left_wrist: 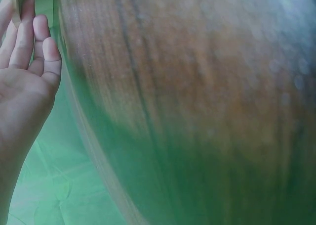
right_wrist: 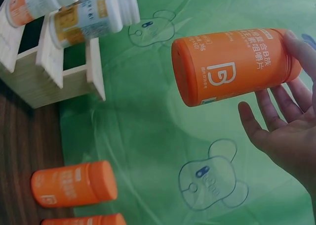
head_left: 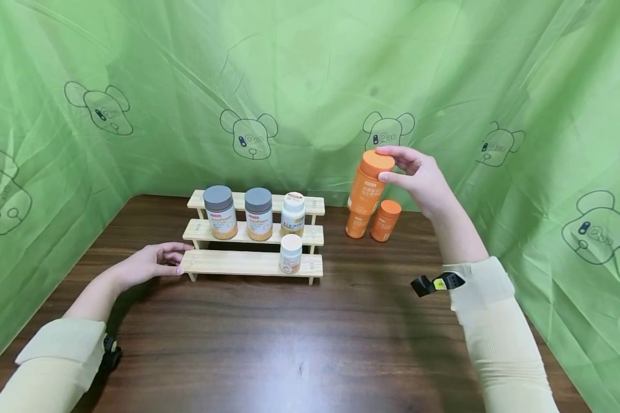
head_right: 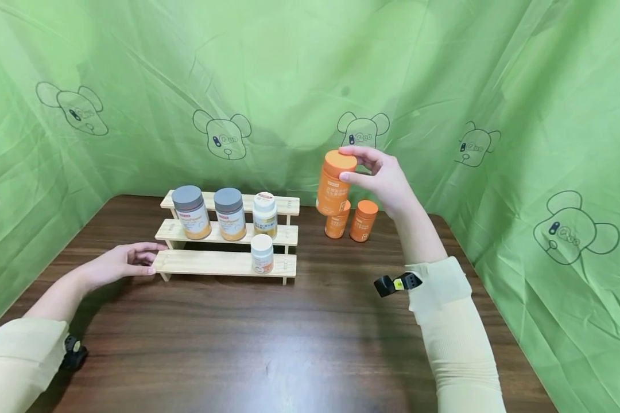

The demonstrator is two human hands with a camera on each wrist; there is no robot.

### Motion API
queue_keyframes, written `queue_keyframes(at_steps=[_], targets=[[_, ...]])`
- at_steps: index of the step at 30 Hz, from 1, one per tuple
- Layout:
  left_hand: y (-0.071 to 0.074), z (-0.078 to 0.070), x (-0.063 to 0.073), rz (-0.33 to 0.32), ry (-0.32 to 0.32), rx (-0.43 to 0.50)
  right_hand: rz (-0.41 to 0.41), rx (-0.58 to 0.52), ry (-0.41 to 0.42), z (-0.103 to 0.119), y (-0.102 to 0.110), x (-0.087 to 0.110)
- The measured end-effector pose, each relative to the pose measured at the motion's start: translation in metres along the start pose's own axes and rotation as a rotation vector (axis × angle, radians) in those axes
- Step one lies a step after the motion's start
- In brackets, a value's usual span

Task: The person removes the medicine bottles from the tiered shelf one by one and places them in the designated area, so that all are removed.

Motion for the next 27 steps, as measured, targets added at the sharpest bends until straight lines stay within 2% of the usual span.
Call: queue_keyframes(at_steps=[11, 18, 27], targets=[[-0.002, 0.003, 0.001, -0.004, -0.001, 0.007, -0.04, -0.068, -0.006, -0.023, 0.018, 0.021], [0.0, 0.001, 0.001, -0.001, -0.004, -0.008, -0.059, -0.028, -0.01, -0.039, 0.034, 0.034], [0.0, 0.0, -0.001, -0.002, 0.0, -0.017, -0.123, -0.037, -0.044, -0.057, 0.052, 0.05]])
Point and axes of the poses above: each hand's wrist, its own x-axis away from the middle knuckle, its own y-axis out of the back of the hand, z = x × y, the point moved 4 cm from there along -x, towards the middle knuckle, and after that the axes turned 11 degrees about x, right-handed, at the moved point
